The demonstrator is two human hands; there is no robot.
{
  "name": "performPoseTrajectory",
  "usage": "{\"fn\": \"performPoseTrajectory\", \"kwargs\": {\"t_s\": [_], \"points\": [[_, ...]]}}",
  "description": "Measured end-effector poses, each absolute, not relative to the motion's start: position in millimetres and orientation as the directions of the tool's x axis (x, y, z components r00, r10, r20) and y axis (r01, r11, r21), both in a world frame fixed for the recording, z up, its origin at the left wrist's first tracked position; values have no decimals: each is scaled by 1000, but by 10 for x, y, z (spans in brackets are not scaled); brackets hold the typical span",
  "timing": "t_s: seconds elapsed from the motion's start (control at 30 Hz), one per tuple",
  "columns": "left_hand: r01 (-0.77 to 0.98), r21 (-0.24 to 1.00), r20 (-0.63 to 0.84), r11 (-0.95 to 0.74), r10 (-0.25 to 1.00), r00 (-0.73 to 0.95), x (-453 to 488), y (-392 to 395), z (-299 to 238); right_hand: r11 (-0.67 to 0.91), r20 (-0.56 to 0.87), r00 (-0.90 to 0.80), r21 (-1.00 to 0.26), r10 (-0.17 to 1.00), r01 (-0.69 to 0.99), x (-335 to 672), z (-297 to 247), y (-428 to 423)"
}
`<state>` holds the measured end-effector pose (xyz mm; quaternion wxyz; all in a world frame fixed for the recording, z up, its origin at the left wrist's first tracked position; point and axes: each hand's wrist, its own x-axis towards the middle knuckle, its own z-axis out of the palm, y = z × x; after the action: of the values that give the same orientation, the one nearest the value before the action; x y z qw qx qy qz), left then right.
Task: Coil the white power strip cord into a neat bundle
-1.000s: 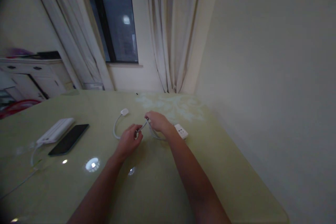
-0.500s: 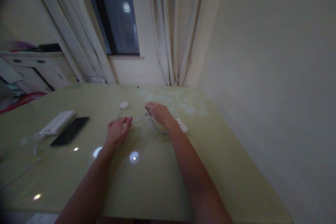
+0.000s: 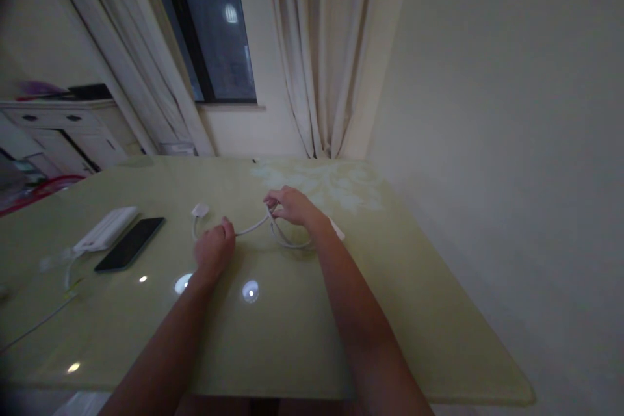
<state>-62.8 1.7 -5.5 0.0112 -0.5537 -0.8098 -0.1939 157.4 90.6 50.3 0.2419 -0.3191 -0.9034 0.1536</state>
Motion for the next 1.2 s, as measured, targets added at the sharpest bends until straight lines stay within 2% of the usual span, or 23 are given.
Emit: {"fn": "performPoseTrajectory", "kwargs": {"t_s": [0.13,0.3,0.43,0.53,0.6,0.73,0.8,0.87,1.03,1.1,1.2], "points": [[915,347,243,207,922,-301,-528,5,-66,737,250,-697,-317,672,596,1468,544,802],[889,458,384,-10,904,-188,-448,21,-139,719,212,-688,-144,694,681,1297,603,637],[753,618,497,-225,854,-152,-360,8,-183,762,140,-749,-113,647,637,1182,603,562],[691,648,548,-320,826,-131,-345,-12,-155,774,146,-760,-132,633,620,1161,585,561],[744,607,547,-280,826,-135,-401,-7,-118,772,169,-753,-171,636,613,1184,582,582],[921,390,486,4,849,-210,-605,56,-70,745,235,-709,-262,665,613,1284,620,660],[952,295,448,83,868,-215,-674,86,-67,750,290,-693,-307,660,586,1360,663,707],[960,251,423,125,878,-225,-693,92,-58,763,367,-670,-331,646,555,1461,722,748],[924,307,383,227,859,-339,-607,-20,65,679,544,-439,-393,716,621,1759,913,764],[920,329,388,214,857,-338,-571,-76,131,638,574,-357,-418,737,647,1835,968,742],[921,335,389,200,860,-329,-546,-116,194,611,556,-344,-414,757,674,1860,990,720]]}}
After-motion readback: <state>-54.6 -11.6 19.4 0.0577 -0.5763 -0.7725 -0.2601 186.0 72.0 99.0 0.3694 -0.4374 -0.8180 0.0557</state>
